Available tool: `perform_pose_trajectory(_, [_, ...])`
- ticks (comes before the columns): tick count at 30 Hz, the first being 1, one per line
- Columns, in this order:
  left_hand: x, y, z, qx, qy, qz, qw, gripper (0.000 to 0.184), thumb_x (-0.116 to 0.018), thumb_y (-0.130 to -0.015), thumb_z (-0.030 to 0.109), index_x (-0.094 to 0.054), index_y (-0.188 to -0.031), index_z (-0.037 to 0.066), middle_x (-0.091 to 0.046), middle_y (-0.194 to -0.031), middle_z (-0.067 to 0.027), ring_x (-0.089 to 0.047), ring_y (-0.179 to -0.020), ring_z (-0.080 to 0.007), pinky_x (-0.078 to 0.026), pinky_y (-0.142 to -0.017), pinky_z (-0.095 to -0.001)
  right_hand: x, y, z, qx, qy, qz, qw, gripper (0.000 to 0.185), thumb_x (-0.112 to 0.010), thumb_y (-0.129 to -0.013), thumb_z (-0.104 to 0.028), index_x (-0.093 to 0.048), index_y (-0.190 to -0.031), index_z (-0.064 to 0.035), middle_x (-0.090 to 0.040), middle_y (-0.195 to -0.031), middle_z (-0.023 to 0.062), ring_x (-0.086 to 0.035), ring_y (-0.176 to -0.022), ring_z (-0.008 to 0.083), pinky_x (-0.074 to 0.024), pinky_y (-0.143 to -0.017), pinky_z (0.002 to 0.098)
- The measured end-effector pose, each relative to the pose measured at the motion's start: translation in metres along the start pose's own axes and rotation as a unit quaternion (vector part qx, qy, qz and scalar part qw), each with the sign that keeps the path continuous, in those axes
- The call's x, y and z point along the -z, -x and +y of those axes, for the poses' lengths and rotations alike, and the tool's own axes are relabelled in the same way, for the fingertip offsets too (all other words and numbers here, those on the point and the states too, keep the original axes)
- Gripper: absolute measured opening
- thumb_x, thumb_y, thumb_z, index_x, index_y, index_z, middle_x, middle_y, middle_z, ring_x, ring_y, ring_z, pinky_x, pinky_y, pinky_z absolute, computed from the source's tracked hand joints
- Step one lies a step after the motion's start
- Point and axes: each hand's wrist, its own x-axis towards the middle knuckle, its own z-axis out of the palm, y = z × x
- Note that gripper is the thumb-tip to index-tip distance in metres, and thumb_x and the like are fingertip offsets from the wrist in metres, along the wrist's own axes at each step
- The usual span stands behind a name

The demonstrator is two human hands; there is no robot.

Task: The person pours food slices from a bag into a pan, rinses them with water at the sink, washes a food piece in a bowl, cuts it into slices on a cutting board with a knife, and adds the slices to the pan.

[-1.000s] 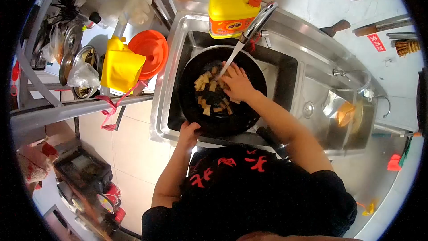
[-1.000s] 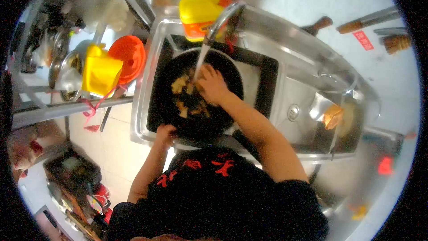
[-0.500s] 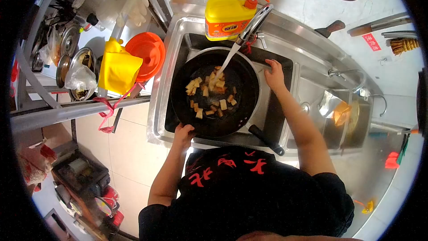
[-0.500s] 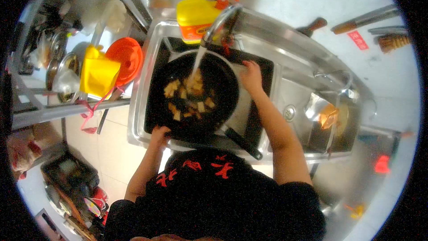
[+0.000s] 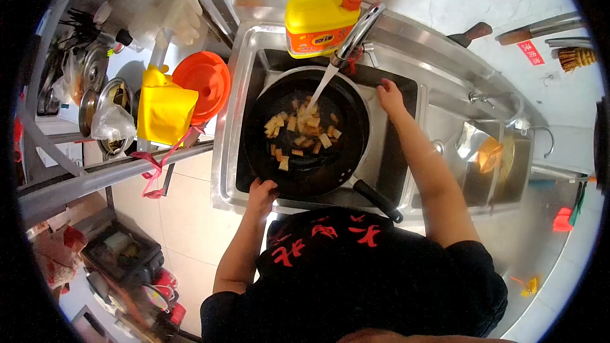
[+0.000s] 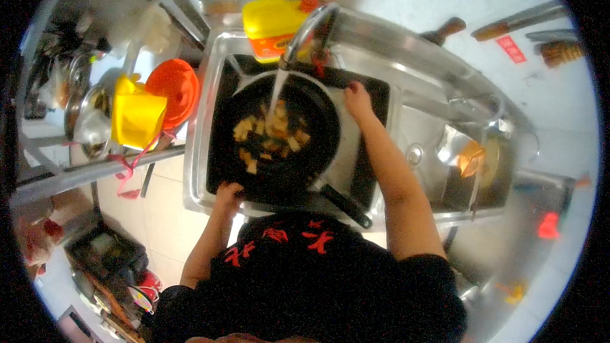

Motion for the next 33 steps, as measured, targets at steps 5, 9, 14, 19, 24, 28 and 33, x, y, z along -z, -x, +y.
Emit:
perform_pose_trajectory(5, [-0.026, 0.017, 0.033, 0.077, 0.063, 0.033, 0.995, 0.033, -0.055, -0.069, -0.001, -0.051, -0.101, 0.005, -0.054, -0.084, -0.0039, -0.055, -0.073, -0.0177, -0.047, -0.059, -0.0297, -0.014, -0.034, 0.036, -0.007, -0.026, 0.016, 1.000, 0.039, -0.054, -0.086, -0.025, -0.054, -0.117, -0.0032, -0.060, -0.087, 0.0066, -0.055, -0.073, 0.0139, -0.0443, -0.063, 0.0270])
perform_pose_trajectory(9, [0.002, 0.002, 0.006, 0.024, -0.056, -0.004, 0.998, 0.033, -0.054, -0.069, -0.002, -0.051, -0.102, 0.003, -0.056, -0.087, -0.0046, -0.056, -0.074, -0.0183, -0.049, -0.062, -0.0297, -0.017, -0.041, 0.051, -0.022, -0.097, -0.012, 0.995, 0.037, -0.053, -0.087, -0.025, -0.052, -0.118, -0.0047, -0.056, -0.081, 0.0016, -0.048, -0.065, 0.0093, -0.0393, -0.054, 0.0232])
perform_pose_trajectory(14, [-0.020, 0.015, 0.030, 0.103, 0.038, 0.031, 0.993, 0.034, -0.053, -0.069, -0.003, -0.051, -0.102, 0.002, -0.057, -0.088, -0.0050, -0.057, -0.075, -0.0189, -0.049, -0.062, -0.0299, -0.017, -0.044, 0.059, -0.028, -0.116, -0.016, 0.993, 0.034, -0.051, -0.088, -0.026, -0.052, -0.116, -0.0054, -0.055, -0.080, 0.0008, -0.049, -0.067, 0.0096, -0.0392, -0.054, 0.0228])
perform_pose_trajectory(19, [-0.024, 0.018, 0.033, 0.095, 0.024, 0.049, 0.994, 0.033, -0.053, -0.069, -0.003, -0.052, -0.102, 0.002, -0.057, -0.088, -0.0052, -0.057, -0.075, -0.0192, -0.049, -0.062, -0.0302, -0.014, -0.050, 0.061, -0.056, -0.123, -0.045, 0.990, 0.032, -0.051, -0.089, -0.032, -0.055, -0.110, -0.0067, -0.056, -0.082, 0.0009, -0.050, -0.070, 0.0107, -0.0410, -0.057, 0.0242])
perform_pose_trajectory(24, [-0.018, 0.013, 0.028, 0.093, 0.034, 0.028, 0.995, 0.032, -0.054, -0.068, -0.003, -0.052, -0.099, 0.002, -0.057, -0.087, -0.0060, -0.057, -0.075, -0.0208, -0.050, -0.064, -0.0329, -0.015, -0.056, 0.058, -0.042, -0.128, -0.076, 0.988, 0.034, -0.048, -0.090, -0.037, -0.056, -0.106, -0.0074, -0.057, -0.085, 0.0019, -0.052, -0.073, 0.0116, -0.0426, -0.062, 0.0258])
perform_pose_trajectory(28, [-0.019, 0.013, 0.023, 0.096, 0.066, 0.049, 0.992, 0.033, -0.054, -0.066, -0.003, -0.050, -0.098, 0.001, -0.056, -0.089, -0.0104, -0.058, -0.077, -0.0271, -0.051, -0.065, -0.0383, -0.023, -0.066, 0.055, 0.027, -0.106, -0.078, 0.991, 0.038, -0.045, -0.090, -0.040, -0.057, -0.105, -0.0075, -0.058, -0.086, 0.0034, -0.054, -0.075, 0.0129, -0.0436, -0.064, 0.0272])
perform_pose_trajectory(33, [0.021, -0.012, -0.020, -0.159, -0.203, -0.077, 0.963, 0.034, -0.055, -0.067, -0.002, -0.049, -0.100, 0.001, -0.056, -0.084, -0.0086, -0.057, -0.070, -0.0228, -0.049, -0.058, -0.0353, -0.027, -0.078, 0.049, 0.035, -0.091, -0.079, 0.992, 0.044, -0.040, -0.090, -0.043, -0.058, -0.103, -0.0053, -0.060, -0.084, 0.0047, -0.055, -0.072, 0.0150, -0.0451, -0.063, 0.0288])
